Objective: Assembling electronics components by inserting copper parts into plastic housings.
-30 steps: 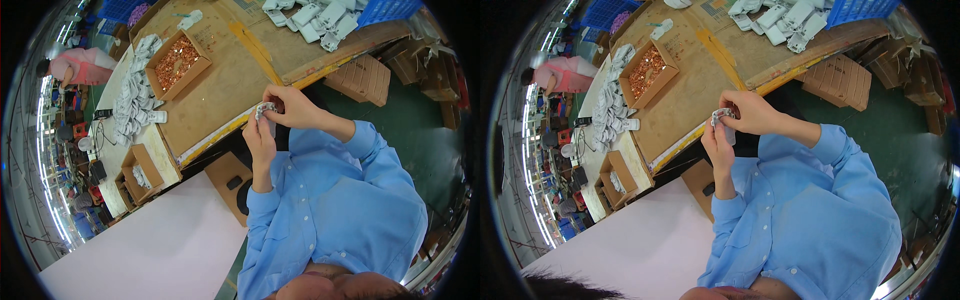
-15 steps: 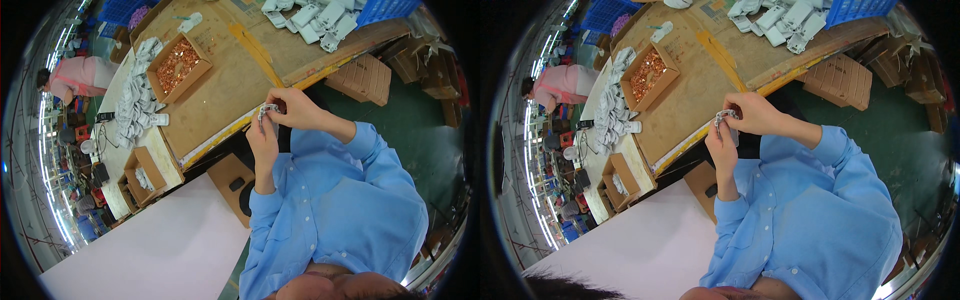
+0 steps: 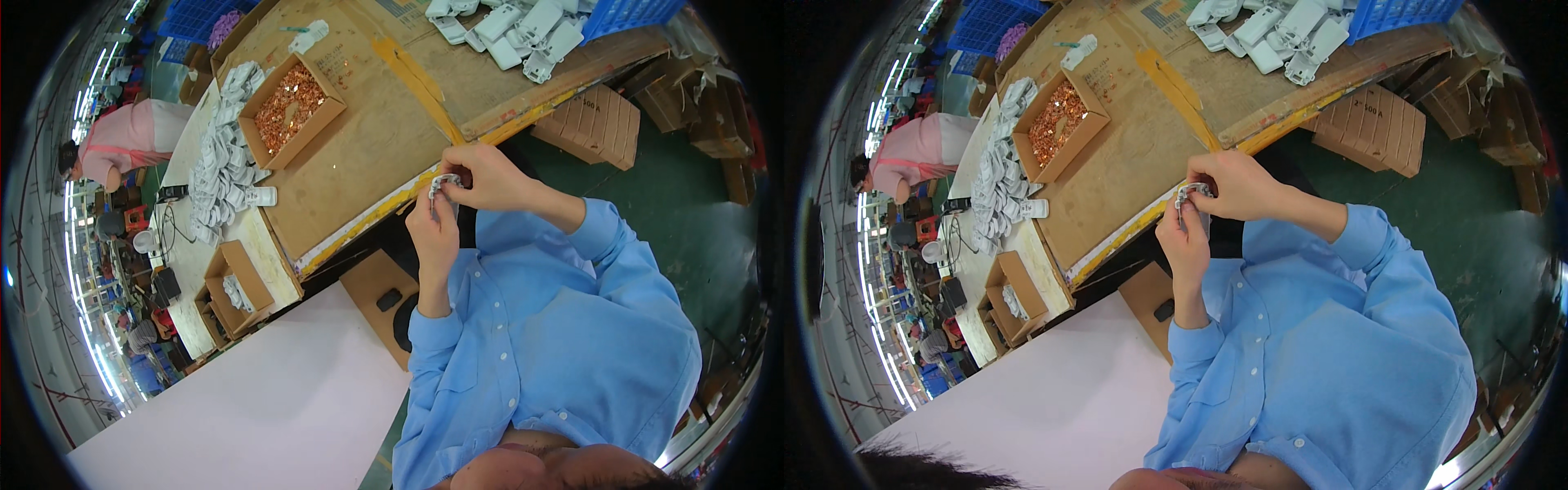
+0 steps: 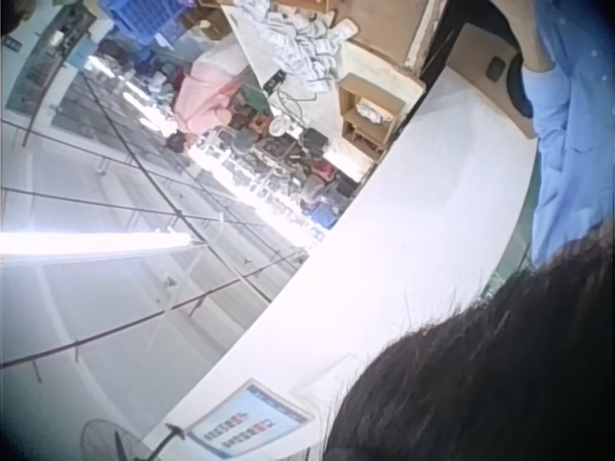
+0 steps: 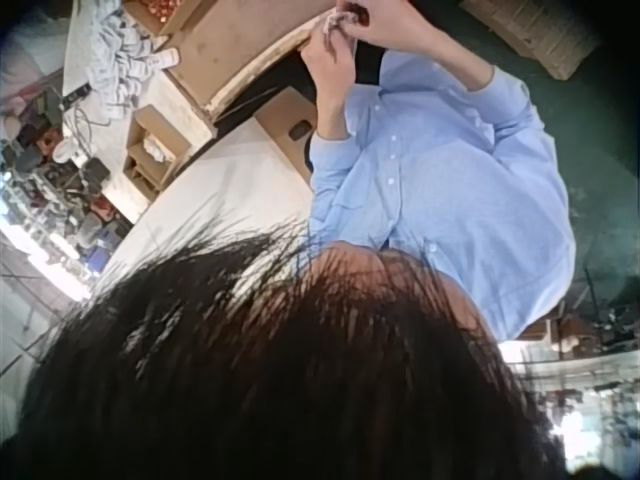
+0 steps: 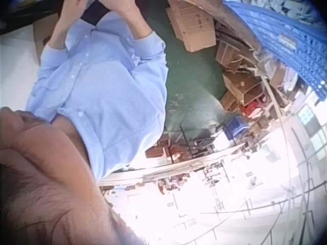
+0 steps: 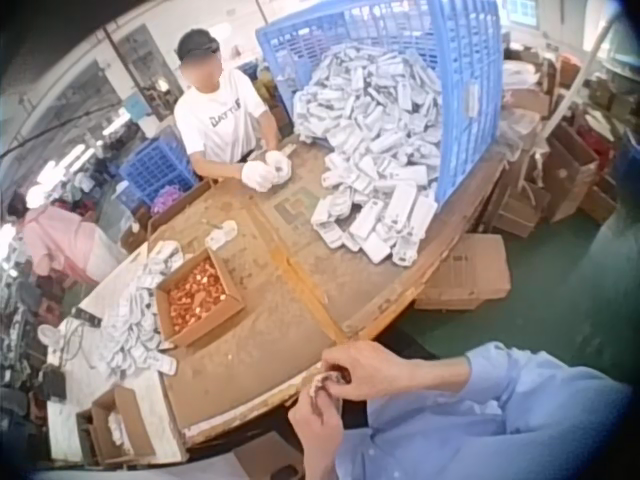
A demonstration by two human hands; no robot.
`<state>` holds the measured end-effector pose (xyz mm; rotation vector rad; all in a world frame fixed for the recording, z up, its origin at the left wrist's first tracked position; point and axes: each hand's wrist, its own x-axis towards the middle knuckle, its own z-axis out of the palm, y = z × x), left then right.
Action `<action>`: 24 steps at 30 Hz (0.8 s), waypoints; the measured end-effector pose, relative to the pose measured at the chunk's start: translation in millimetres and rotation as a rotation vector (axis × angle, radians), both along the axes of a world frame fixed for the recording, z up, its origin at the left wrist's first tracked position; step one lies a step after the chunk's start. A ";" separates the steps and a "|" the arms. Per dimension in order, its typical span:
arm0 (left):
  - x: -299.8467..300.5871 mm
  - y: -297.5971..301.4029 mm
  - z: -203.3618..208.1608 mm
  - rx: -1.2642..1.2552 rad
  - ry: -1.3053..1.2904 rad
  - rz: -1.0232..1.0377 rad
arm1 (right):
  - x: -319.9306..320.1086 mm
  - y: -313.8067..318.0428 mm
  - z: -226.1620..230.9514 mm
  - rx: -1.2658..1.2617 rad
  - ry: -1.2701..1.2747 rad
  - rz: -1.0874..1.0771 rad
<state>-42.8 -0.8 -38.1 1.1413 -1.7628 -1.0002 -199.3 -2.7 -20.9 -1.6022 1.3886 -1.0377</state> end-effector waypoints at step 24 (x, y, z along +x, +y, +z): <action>5.4 2.8 -12.4 0.140 -0.011 -0.058 | -6.1 -2.7 -10.9 -0.022 0.020 0.094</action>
